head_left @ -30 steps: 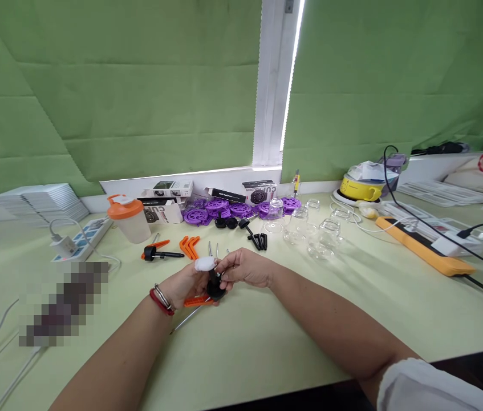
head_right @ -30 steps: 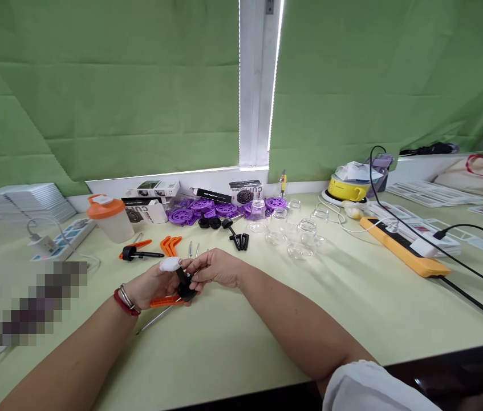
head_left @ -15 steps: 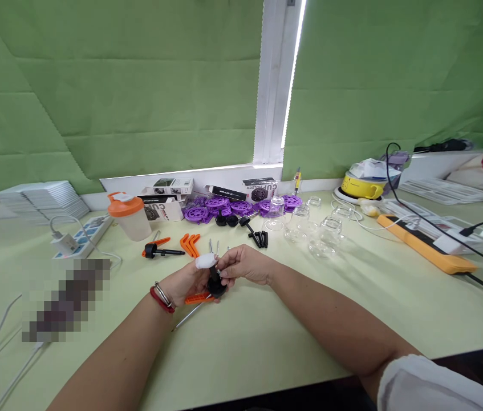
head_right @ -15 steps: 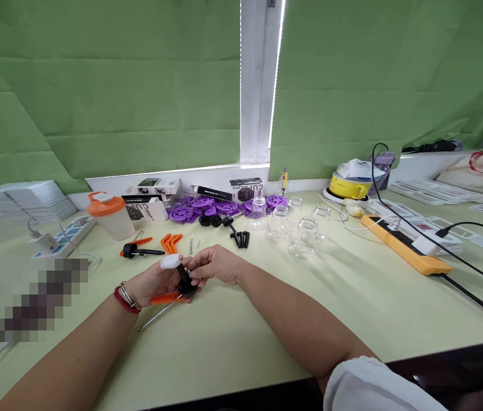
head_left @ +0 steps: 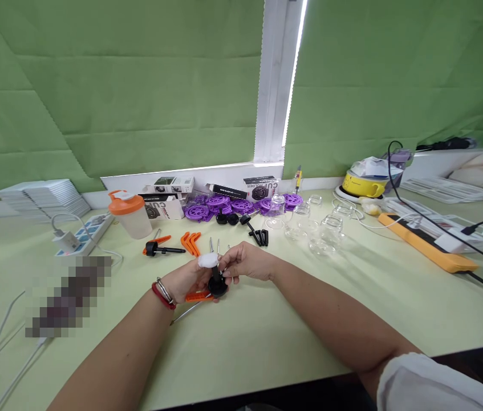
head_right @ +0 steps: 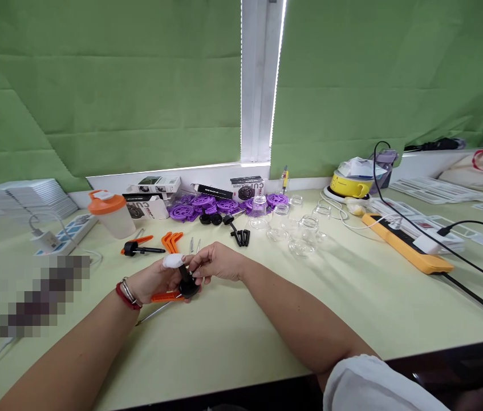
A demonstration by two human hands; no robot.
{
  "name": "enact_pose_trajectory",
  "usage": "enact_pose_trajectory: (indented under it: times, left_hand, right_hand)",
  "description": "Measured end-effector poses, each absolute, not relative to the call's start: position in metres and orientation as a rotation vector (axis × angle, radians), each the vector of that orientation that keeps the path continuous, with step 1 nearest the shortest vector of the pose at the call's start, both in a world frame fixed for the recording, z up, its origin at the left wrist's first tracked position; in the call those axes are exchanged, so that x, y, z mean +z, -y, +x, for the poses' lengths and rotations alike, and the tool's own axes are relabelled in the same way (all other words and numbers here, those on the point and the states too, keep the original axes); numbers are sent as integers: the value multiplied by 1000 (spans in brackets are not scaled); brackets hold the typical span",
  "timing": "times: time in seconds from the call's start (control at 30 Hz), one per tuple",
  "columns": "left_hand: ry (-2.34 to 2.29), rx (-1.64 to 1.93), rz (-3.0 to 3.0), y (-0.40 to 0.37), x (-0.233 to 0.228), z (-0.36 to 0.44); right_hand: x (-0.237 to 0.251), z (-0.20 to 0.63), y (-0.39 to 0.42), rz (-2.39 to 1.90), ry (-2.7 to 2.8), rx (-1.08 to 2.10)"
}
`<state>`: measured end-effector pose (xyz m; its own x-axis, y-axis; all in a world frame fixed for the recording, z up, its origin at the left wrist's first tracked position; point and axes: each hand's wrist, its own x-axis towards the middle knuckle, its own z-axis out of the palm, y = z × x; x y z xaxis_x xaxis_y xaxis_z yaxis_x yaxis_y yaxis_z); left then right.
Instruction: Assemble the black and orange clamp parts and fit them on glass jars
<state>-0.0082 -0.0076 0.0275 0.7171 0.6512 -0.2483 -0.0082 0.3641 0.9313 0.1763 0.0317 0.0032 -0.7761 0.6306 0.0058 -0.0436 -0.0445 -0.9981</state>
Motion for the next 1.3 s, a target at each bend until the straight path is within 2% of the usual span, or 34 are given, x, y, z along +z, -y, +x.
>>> enact_pose_trajectory:
  times: [1.3]
  left_hand:
    - [-751, 445, 1214, 16, 37, -8]
  right_hand:
    - [6, 174, -29, -612, 1734, 1861]
